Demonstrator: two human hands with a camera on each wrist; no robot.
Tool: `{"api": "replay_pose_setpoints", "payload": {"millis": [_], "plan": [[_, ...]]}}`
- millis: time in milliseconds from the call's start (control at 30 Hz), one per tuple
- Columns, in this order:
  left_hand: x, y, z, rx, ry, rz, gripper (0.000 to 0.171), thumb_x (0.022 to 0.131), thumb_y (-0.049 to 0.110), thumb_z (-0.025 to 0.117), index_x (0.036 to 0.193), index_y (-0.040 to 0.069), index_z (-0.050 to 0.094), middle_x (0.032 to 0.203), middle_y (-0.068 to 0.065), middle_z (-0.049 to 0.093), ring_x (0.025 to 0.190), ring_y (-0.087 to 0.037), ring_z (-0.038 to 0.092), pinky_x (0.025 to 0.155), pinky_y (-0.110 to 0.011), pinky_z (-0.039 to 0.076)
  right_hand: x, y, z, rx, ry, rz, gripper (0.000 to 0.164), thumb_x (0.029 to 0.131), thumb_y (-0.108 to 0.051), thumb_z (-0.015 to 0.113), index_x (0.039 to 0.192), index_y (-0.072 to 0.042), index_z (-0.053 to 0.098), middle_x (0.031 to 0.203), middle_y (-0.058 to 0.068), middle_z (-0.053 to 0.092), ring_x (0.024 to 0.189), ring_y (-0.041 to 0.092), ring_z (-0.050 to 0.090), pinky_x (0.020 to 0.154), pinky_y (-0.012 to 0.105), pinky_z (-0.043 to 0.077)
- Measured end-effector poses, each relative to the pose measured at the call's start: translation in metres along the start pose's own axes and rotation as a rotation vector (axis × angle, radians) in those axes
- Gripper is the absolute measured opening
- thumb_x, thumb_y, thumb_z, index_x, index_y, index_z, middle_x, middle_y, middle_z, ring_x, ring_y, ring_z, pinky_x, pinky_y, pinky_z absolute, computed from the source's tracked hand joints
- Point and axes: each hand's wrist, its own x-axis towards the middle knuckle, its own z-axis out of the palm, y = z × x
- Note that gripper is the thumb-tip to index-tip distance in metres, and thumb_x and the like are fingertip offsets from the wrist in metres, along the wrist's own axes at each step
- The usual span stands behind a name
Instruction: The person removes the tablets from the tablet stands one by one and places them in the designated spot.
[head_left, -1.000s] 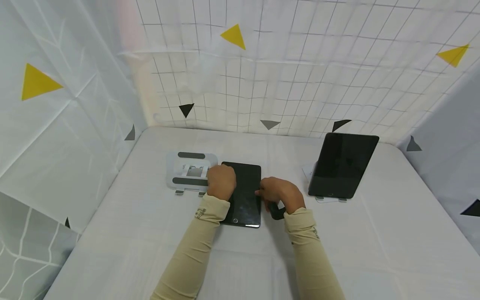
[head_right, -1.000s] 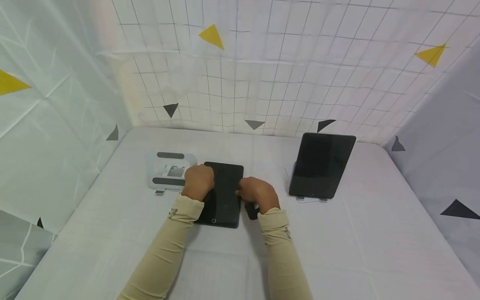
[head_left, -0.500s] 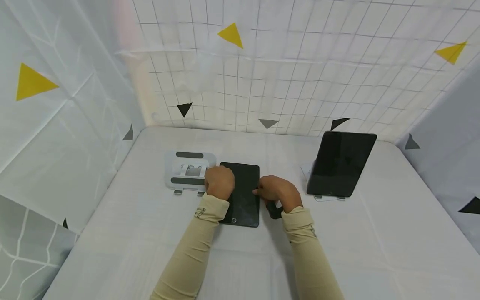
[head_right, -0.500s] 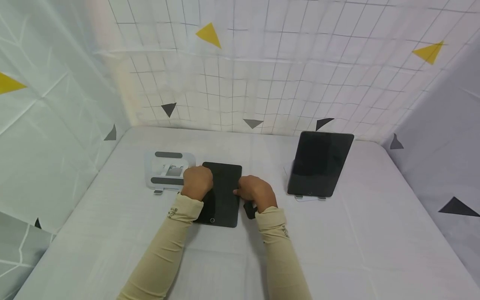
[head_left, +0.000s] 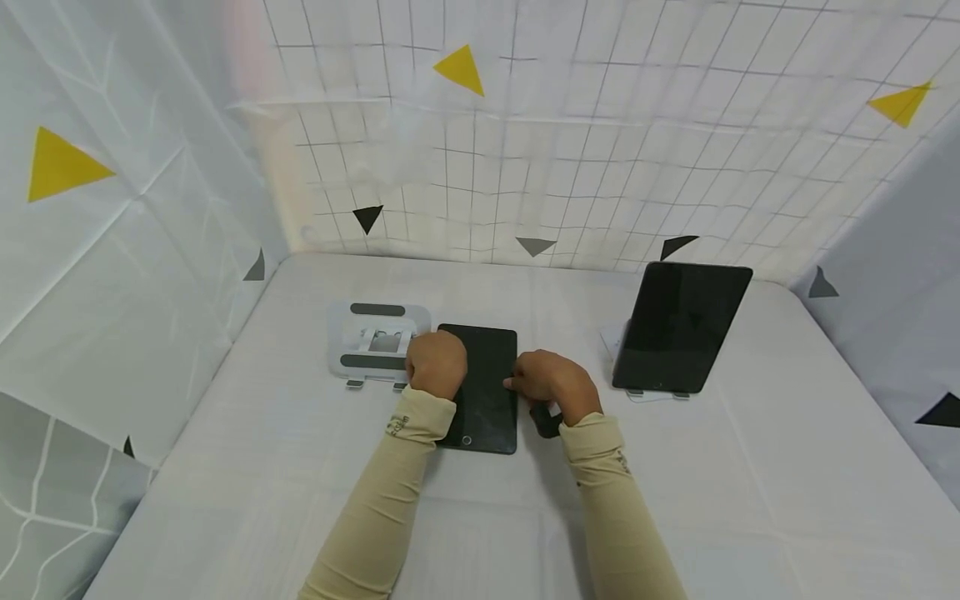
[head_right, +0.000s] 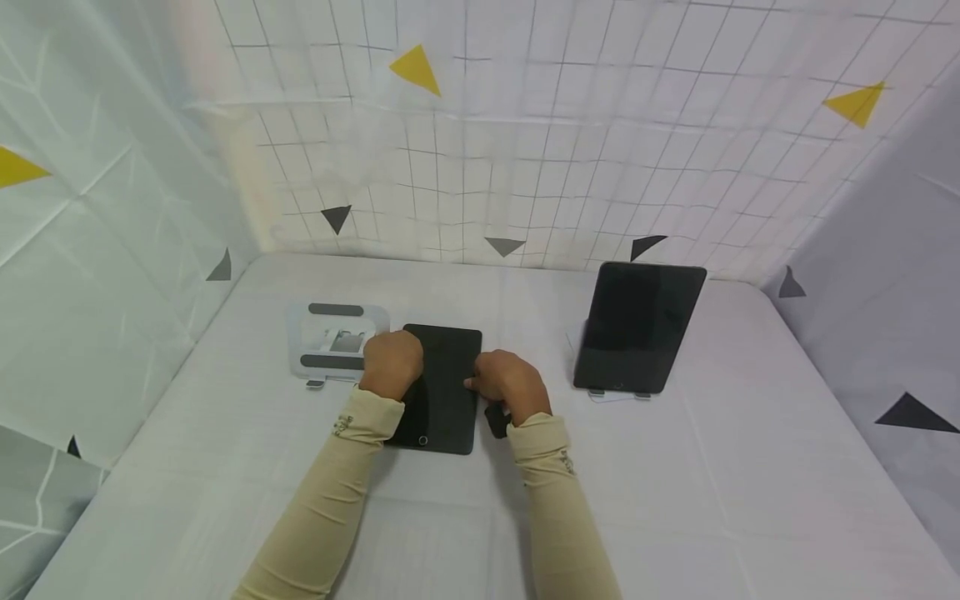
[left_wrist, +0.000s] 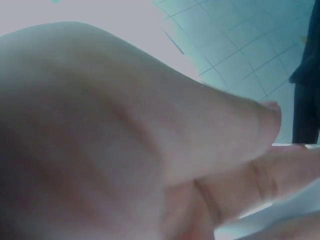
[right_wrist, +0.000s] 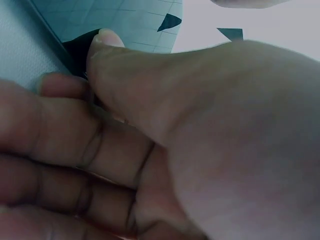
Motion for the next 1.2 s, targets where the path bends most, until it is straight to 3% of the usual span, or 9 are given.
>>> {"api": "replay_pose_setpoints", "payload": {"millis": [100, 233, 300, 433, 533, 700, 800, 1033, 1200], "plan": [[0.002, -0.002, -0.004, -0.074, -0.046, -0.006, 0.042, 0.103, 0.012, 0.063, 0.063, 0.002, 0.069, 0.059, -0.011, 0.065, 0.053, -0.02, 0.062, 0.044, -0.033, 0.049, -0.001, 0.001, 0.0, 0.008, -0.003, 0.005, 0.037, 0.111, -0.027, 0.056, 0.085, -0.005, 0.069, 0.07, 0.004, 0.067, 0.061, 0.019, 0.06, 0.063, 0.035, 0.05], [0.006, -0.005, -0.01, -0.205, -0.119, 0.01, 0.026, 0.103, 0.012, 0.063, 0.084, 0.001, 0.079, 0.084, -0.013, 0.074, 0.071, -0.026, 0.069, 0.06, -0.04, 0.057, -0.009, 0.006, -0.006, 0.07, 0.022, 0.025, 0.031, 0.11, -0.029, 0.057, 0.102, -0.003, 0.071, 0.072, 0.006, 0.067, 0.065, 0.021, 0.062, 0.065, 0.036, 0.051], [0.007, -0.004, -0.012, -0.263, -0.114, 0.036, 0.022, 0.102, 0.012, 0.064, 0.09, 0.001, 0.079, 0.089, -0.014, 0.074, 0.077, -0.029, 0.07, 0.066, -0.043, 0.058, -0.017, 0.009, -0.012, 0.123, 0.064, 0.03, 0.029, 0.11, -0.028, 0.057, 0.11, -0.001, 0.068, 0.073, 0.007, 0.067, 0.067, 0.022, 0.064, 0.067, 0.037, 0.052], [0.007, 0.001, -0.016, -0.341, -0.044, 0.104, 0.021, 0.101, 0.009, 0.065, 0.083, 0.002, 0.073, 0.08, -0.012, 0.07, 0.072, -0.028, 0.069, 0.064, -0.042, 0.058, -0.037, 0.018, -0.026, 0.2, 0.181, 0.0, 0.027, 0.111, -0.025, 0.056, 0.114, 0.001, 0.061, 0.075, 0.009, 0.068, 0.07, 0.023, 0.065, 0.071, 0.04, 0.052], [0.004, 0.01, -0.019, -0.322, 0.035, 0.164, 0.022, 0.102, 0.012, 0.066, 0.082, 0.003, 0.066, 0.076, -0.01, 0.067, 0.069, -0.027, 0.068, 0.061, -0.04, 0.056, -0.051, 0.026, -0.035, 0.226, 0.261, -0.027, 0.026, 0.111, -0.024, 0.055, 0.114, 0.001, 0.06, 0.08, 0.011, 0.068, 0.073, 0.025, 0.065, 0.071, 0.041, 0.052], [-0.001, 0.027, -0.021, -0.219, 0.208, 0.262, 0.031, 0.105, 0.035, 0.065, 0.1, 0.004, 0.065, 0.09, -0.011, 0.071, 0.078, -0.029, 0.071, 0.065, -0.042, 0.057, -0.067, 0.034, -0.044, 0.255, 0.345, -0.011, 0.025, 0.11, -0.025, 0.056, 0.114, 0.0, 0.06, 0.088, 0.013, 0.069, 0.078, 0.028, 0.064, 0.067, 0.041, 0.052], [-0.003, 0.037, -0.021, -0.211, 0.299, 0.32, 0.038, 0.107, 0.042, 0.061, 0.108, 0.004, 0.066, 0.097, -0.01, 0.072, 0.084, -0.028, 0.07, 0.068, -0.043, 0.058, -0.074, 0.038, -0.048, 0.259, 0.4, -0.009, 0.025, 0.11, -0.025, 0.057, 0.116, -0.001, 0.06, 0.09, 0.01, 0.069, 0.08, 0.026, 0.064, 0.071, 0.042, 0.052], [-0.004, 0.058, -0.022, -0.354, 0.368, 0.42, 0.049, 0.109, 0.046, 0.054, 0.128, 0.003, 0.063, 0.108, -0.007, 0.072, 0.092, -0.023, 0.068, 0.072, -0.038, 0.057, -0.104, 0.058, -0.054, 0.236, 0.671, -0.011, 0.029, 0.111, -0.028, 0.054, 0.12, -0.001, 0.058, 0.097, 0.014, 0.07, 0.086, 0.03, 0.064, 0.077, 0.05, 0.05], [-0.006, 0.071, -0.016, -0.458, 0.461, 0.491, 0.044, 0.109, 0.041, 0.056, 0.131, 0.003, 0.065, 0.098, -0.005, 0.073, 0.083, -0.021, 0.068, 0.062, -0.031, 0.054, -0.124, 0.079, -0.056, 0.226, 0.89, 0.031, 0.034, 0.111, -0.03, 0.052, 0.124, 0.002, 0.057, 0.105, 0.019, 0.068, 0.092, 0.036, 0.063, 0.08, 0.054, 0.047]]}}
